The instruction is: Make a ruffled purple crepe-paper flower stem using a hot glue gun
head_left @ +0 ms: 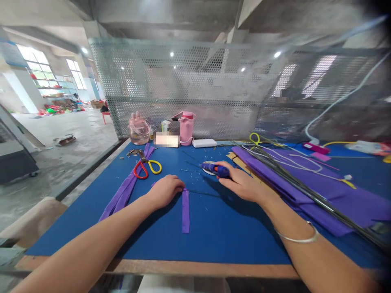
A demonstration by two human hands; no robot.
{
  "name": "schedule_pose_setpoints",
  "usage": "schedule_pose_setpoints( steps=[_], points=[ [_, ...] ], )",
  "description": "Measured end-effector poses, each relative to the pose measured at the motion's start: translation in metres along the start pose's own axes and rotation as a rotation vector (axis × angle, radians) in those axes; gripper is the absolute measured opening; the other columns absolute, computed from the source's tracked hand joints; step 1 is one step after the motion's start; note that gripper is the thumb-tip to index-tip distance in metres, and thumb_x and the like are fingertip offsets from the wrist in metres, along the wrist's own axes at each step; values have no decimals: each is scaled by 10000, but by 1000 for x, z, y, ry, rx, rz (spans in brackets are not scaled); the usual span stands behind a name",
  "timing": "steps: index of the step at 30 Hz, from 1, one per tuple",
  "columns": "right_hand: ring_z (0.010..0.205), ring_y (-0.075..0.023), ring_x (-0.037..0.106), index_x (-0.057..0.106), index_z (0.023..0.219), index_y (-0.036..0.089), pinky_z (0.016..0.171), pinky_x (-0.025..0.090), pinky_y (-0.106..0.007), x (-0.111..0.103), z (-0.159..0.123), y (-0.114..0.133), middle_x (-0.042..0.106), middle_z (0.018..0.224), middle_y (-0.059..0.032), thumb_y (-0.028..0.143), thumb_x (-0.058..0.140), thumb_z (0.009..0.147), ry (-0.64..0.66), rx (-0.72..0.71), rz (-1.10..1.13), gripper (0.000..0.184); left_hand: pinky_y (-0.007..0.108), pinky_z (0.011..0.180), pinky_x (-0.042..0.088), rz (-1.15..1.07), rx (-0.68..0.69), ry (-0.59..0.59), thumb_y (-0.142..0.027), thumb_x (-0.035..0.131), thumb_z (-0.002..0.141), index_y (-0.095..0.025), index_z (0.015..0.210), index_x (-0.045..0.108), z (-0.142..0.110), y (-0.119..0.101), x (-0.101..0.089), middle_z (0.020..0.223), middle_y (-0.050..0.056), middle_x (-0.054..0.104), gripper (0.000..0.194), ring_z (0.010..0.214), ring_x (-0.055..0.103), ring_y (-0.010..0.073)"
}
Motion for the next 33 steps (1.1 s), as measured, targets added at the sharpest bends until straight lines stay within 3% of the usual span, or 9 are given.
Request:
schedule_pose_setpoints(
  steps=[7, 11, 14, 19, 22, 24, 26, 28, 33],
  points=[
    [1078, -338, 587, 490, 1315, 120, 844, 469, -460, 28, 16, -37, 594, 1215, -218, 135, 503, 851, -2, 160, -264, 465, 462, 973, 341, 159, 96, -20, -201, 462, 932, -238, 973, 692, -2, -21, -6, 943, 43, 677, 236, 934, 599, 225],
    [1251, -342, 460, 487, 1331, 118, 974, 386, -500, 13, 13, -6, 443, 1424, -215, 205, 440, 919, -54, 113, -200, 424, 527, 1035, 259, 223, 105, -64, -121, 435, 917, -234, 981, 674, -5, -26, -11, 931, 37, 668, 271, 936, 597, 218],
    [1175, -269, 548, 568, 1259, 176, 960, 417, -379, 10, 7, 32, 602, 1292, -125, 316, 483, 923, -15, -1, -71, 374, 502, 1029, 275, 278, 141, -152, -78, 435, 900, -232, 993, 657, -6, -29, -22, 926, 26, 670, 286, 913, 599, 202],
    [885, -221, 664, 682, 1000, 191, 778, 459, -312, 8, 4, 49, 729, 973, -84, 225, 442, 923, -52, -38, 126, 254, 469, 1002, 306, 243, 246, -518, -169, 511, 901, -235, 1037, 636, -7, -40, -69, 986, 49, 676, 195, 924, 583, 205],
    [781, -187, 646, 665, 920, 177, 718, 453, -289, 1, 6, 34, 710, 840, -64, 239, 390, 944, -141, 12, 241, 282, 434, 993, 338, -251, 102, -859, -268, 691, 771, -203, 892, 616, -15, -19, -102, 982, 66, 643, 156, 986, 551, 225],
    [614, -147, 594, 645, 891, 172, 596, 440, -250, 1, 7, 25, 643, 662, -16, 252, 366, 945, -159, 47, 320, 295, 359, 872, 424, -725, -103, -971, -340, 717, 730, -203, 777, 529, -16, 8, -96, 842, 21, 592, 238, 854, 555, 181],
    [499, -120, 519, 628, 879, 163, 497, 404, -220, 4, 7, 21, 553, 549, 26, 255, 349, 939, -150, 67, 389, 299, 276, 655, 451, -1036, -266, -950, -434, 623, 799, -212, 755, 448, -9, 18, -74, 701, -32, 498, 286, 637, 507, 123],
    [468, -109, 487, 618, 868, 155, 462, 391, -206, 9, 7, 21, 515, 520, 41, 248, 348, 930, -132, 70, 437, 292, 231, 513, 409, -1169, -330, -846, -514, 544, 830, -208, 788, 444, 2, 13, -53, 655, -49, 471, 325, 517, 462, 95],
    [462, -119, 487, 624, 824, 172, 454, 400, -219, 23, 5, 33, 522, 511, 39, 245, 377, 917, -89, 45, 439, 274, 215, 519, 439, -1432, -404, -581, -520, 732, 639, -163, 780, 521, 14, -2, -15, 648, -21, 556, 438, 536, 535, 96]
  ],
)
Point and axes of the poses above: each hand's wrist, its own z-axis towards the middle knuckle, its own x-axis out of the palm, y = z × x, the point moved 9 cm from there along z, towards the middle knuckle
